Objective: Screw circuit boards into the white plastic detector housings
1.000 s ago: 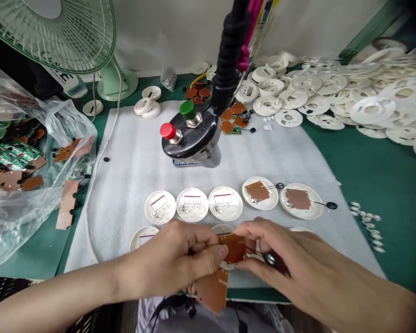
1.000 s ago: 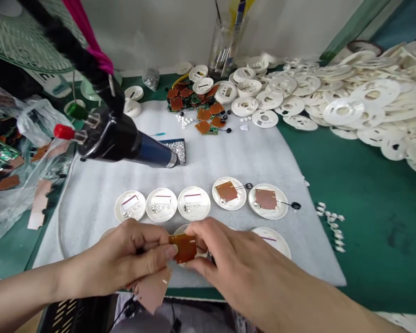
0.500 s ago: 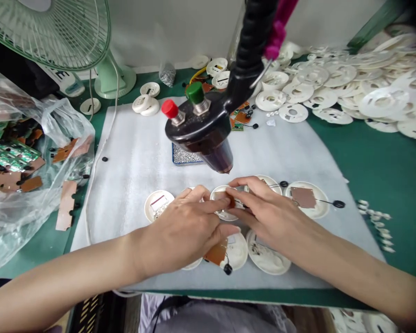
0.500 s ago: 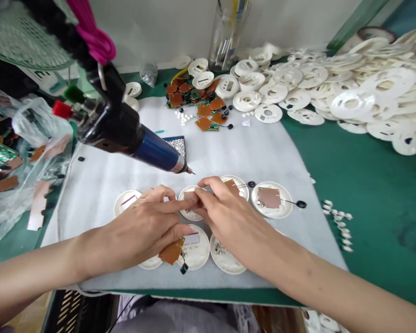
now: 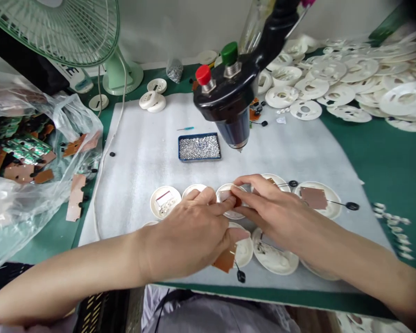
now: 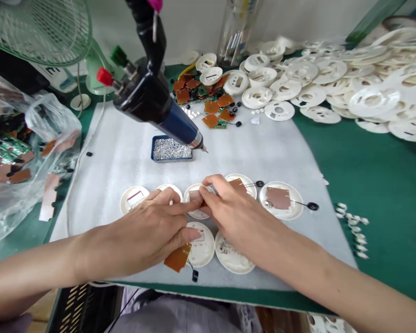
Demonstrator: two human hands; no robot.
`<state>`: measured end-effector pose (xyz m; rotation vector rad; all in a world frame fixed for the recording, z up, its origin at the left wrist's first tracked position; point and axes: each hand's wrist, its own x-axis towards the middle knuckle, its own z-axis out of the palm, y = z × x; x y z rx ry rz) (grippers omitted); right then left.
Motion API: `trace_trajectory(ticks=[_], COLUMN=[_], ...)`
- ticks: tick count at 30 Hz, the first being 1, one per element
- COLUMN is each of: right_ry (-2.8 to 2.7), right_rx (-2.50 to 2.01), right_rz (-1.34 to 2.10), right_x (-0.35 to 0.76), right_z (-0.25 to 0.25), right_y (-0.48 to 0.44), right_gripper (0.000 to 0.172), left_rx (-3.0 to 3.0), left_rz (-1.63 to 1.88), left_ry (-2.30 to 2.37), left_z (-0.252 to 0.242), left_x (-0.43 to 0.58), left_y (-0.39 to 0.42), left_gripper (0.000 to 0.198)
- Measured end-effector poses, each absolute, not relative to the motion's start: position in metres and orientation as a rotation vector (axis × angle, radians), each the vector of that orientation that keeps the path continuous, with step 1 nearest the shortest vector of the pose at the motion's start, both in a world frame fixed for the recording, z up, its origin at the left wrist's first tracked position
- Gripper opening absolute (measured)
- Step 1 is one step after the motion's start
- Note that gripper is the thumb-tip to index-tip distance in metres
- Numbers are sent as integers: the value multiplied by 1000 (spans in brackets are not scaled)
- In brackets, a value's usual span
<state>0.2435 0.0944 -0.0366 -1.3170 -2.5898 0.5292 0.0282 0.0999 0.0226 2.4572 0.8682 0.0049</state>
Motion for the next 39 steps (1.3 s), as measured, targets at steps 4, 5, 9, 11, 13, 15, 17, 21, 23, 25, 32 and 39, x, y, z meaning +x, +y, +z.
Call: trace_trajectory(ticks=[4, 5, 9, 11, 13, 15, 17, 21, 23, 25, 32, 39], right_ry=[-2745, -2780, -2699, -2449, -2176, -2130, -2155, -2084, -1994, -1893, -2109, -2386], right_rx=[-1132, -1055, -1025, -1190, -1337, -1350, -1334, -1245, -1005, -879, -1458, -1395], right_rz=[750, 800, 752, 560, 528, 907, 1328, 1663, 1986, 2132, 1445, 1252], right_x=[251, 254, 262, 257, 246, 233, 224, 226, 228, 223, 195, 198], right_z=[-27, -24, -4, 6, 13, 18, 20, 25, 30, 34, 18, 9], right_y=[127, 136, 146, 127, 97, 69, 53, 54, 61, 64, 50, 47], right_gripper=[32, 33, 35, 34, 35, 34, 31, 32, 31, 34, 33, 30], left_rx=[2339, 2350, 2419, 2409, 2406, 2438, 2455, 2078, 1766, 1534, 1368, 1485], left_rz=[-40, -42, -20, 111, 354, 542, 553, 335, 262, 246, 326, 250], left_ry=[905, 911, 939, 921, 921, 956, 1024, 917, 723, 663, 963, 1030], left_z=[28, 29, 28, 25, 22, 22, 26, 43, 50, 52, 32, 27], left_x=[31, 32, 34, 33, 31, 26, 16, -11, -22, -28, -35, -42], left_y=[110, 111, 108, 103, 96, 86, 74, 55, 51, 51, 54, 58], left_gripper=[32, 33, 28, 28, 36, 46, 47, 20, 15, 15, 27, 23])
